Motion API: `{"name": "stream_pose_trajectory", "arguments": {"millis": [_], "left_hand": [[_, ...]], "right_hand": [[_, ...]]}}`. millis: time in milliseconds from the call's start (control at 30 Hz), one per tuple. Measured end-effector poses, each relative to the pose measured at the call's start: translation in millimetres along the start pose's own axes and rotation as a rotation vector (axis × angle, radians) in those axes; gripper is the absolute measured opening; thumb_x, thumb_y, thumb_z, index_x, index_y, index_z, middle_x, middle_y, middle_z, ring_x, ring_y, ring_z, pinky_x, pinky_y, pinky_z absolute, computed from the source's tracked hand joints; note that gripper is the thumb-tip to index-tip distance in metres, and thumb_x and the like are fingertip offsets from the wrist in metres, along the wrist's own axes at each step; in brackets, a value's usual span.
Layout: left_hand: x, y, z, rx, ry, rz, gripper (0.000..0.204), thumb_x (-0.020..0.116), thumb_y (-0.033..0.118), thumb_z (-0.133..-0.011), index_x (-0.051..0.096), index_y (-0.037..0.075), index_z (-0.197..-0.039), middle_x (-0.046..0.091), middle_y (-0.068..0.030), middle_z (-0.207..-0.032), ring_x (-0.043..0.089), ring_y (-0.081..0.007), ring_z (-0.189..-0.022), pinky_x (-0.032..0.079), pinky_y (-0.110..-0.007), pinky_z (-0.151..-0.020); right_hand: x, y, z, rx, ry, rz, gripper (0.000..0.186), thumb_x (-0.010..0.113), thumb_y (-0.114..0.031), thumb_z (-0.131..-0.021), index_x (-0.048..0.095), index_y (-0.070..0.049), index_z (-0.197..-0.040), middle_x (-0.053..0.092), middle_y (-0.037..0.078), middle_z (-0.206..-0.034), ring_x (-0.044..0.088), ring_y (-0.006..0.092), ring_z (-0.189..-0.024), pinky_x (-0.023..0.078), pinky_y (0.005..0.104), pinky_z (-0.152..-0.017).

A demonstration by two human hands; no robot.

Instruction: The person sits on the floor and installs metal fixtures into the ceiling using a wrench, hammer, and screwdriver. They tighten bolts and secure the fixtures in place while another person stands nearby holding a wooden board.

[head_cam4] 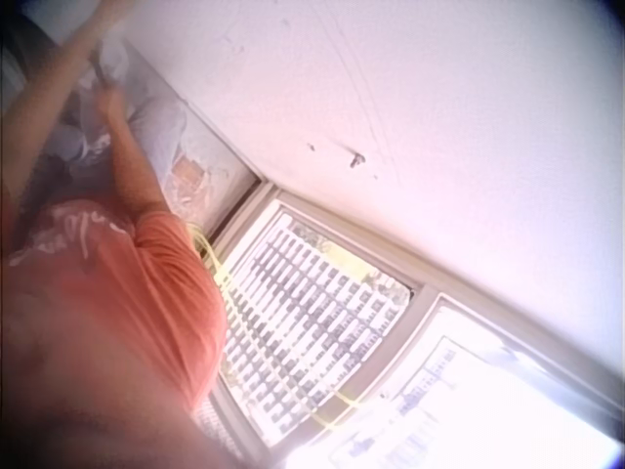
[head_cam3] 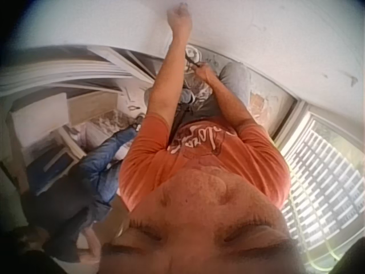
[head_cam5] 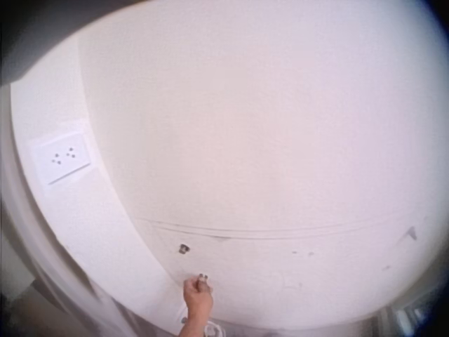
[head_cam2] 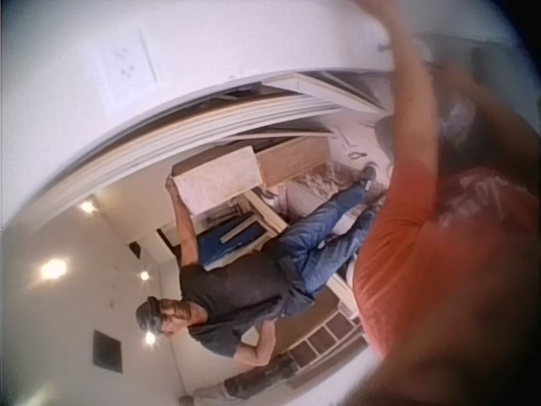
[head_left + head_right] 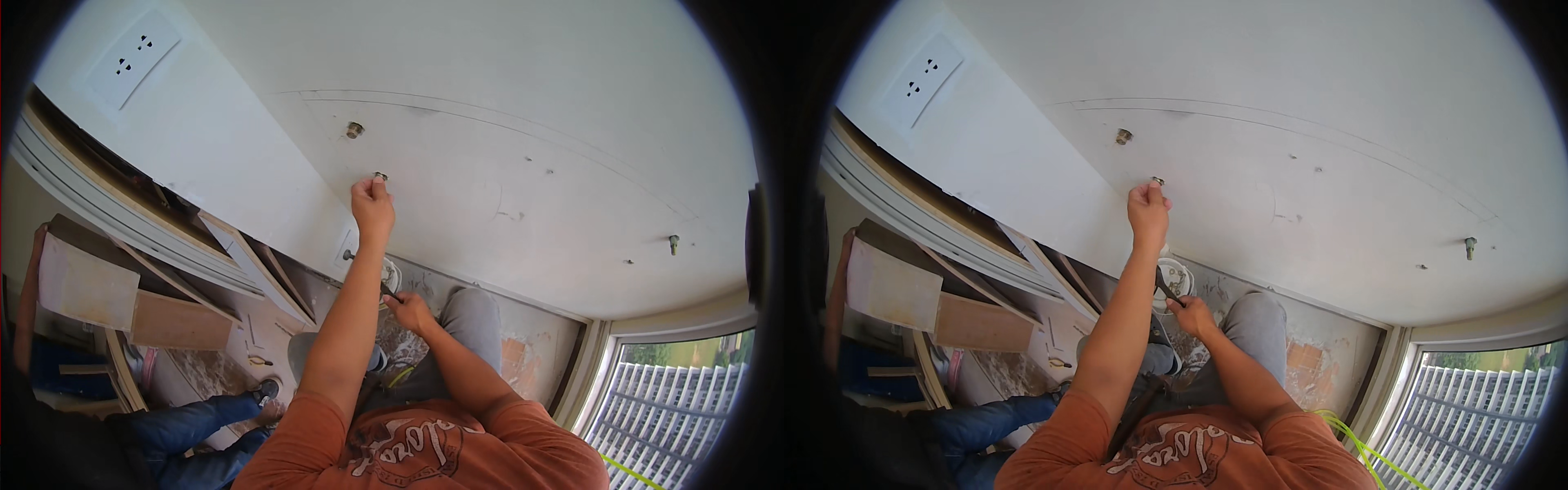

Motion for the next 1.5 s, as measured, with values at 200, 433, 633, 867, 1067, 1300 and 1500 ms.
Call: {"name": "stream_pose_trajectory", "arguments": {"millis": [200,433,633,867,1067,1300,1500], "left_hand": [[4.6,-8.8,6.3,-0.453,-0.158,0.385,0.038,0.045,0.039,-0.1,0.052,0.001,-0.098,0.05,-0.0029,-0.072,0.052,-0.0139,-0.06,0.054,-0.037,-0.065],[-8.5,12.5,3.7,0.355,0.111,-0.045,0.024,0.059,0.022,-0.094,0.054,-0.001,-0.097,0.059,-0.0069,-0.081,0.058,-0.0169,-0.071,0.051,-0.03,-0.066],[-4.8,13.1,2.3,0.231,0.079,-0.219,0.022,0.058,0.016,-0.094,0.052,-0.004,-0.102,0.06,-0.0077,-0.083,0.056,-0.0123,-0.064,0.049,-0.025,-0.063],[0.4,12.8,3.8,-0.005,0.068,-0.088,0.029,0.048,0.027,-0.098,0.053,-0.002,-0.099,0.053,-0.0039,-0.072,0.051,-0.0134,-0.056,0.051,-0.03,-0.053],[7.8,2.2,4.0,-0.3,0.034,0.183,0.032,0.039,0.032,-0.099,0.05,0.007,-0.082,0.045,-0.0003,-0.065,0.041,-0.0122,-0.051,0.051,-0.032,-0.056],[10.7,-7.1,10.6,-0.634,-0.071,0.503,0.03,0.041,0.034,-0.098,0.049,0.009,-0.085,0.04,0.0002,-0.064,0.039,-0.0128,-0.05,0.049,-0.037,-0.06],[-3.3,21.8,5.9,0.375,0.04,-0.46,0.043,0.04,0.038,-0.1,0.049,-0.004,-0.103,0.056,-0.0178,-0.098,0.058,-0.0325,-0.069,0.048,-0.045,-0.071]], "right_hand": [[0.2,-6.0,2.0,-0.014,0.002,-0.002,0.046,0.062,-0.04,-0.09,0.064,0.005,-0.081,0.058,0.015,-0.064,0.053,0.0206,-0.062,0.046,0.0386,-0.065],[1.4,-8.1,2.9,0.058,-0.062,0.032,0.047,0.061,-0.044,-0.088,0.068,0.002,-0.092,0.065,0.024,-0.081,0.064,0.0367,-0.08,0.047,0.0415,-0.075],[-2.6,-9.5,7.1,0.036,-0.021,-0.002,0.046,0.061,-0.042,-0.089,0.066,0.003,-0.086,0.062,0.021,-0.072,0.06,0.0301,-0.071,0.047,0.0408,-0.07],[-1.7,-10.9,3.7,-0.011,-0.006,0.029,0.046,0.062,-0.04,-0.09,0.063,0.005,-0.08,0.058,0.018,-0.065,0.055,0.0248,-0.062,0.046,0.0399,-0.066],[-2.0,-7.3,3.8,0.073,-0.061,0.031,0.047,0.061,-0.046,-0.088,0.069,0.0,-0.094,0.066,0.024,-0.085,0.064,0.0384,-0.086,0.048,0.0415,-0.078],[-2.6,-10.9,6.3,0.109,-0.089,0.042,0.047,0.06,-0.045,-0.088,0.069,0.0,-0.093,0.066,0.024,-0.084,0.064,0.038,-0.084,0.048,0.0421,-0.077],[-0.2,-13.1,7.0,0.068,-0.081,0.032,0.048,0.06,-0.046,-0.088,0.067,0.001,-0.091,0.064,0.025,-0.082,0.063,0.0391,-0.083,0.047,0.0428,-0.076]]}}
Point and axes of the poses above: each hand's wrist, its own z-axis away from the middle knuckle, its own x-axis out of the palm, y = z × x, the point moved 7 cm from there along -z, towards the middle knuckle
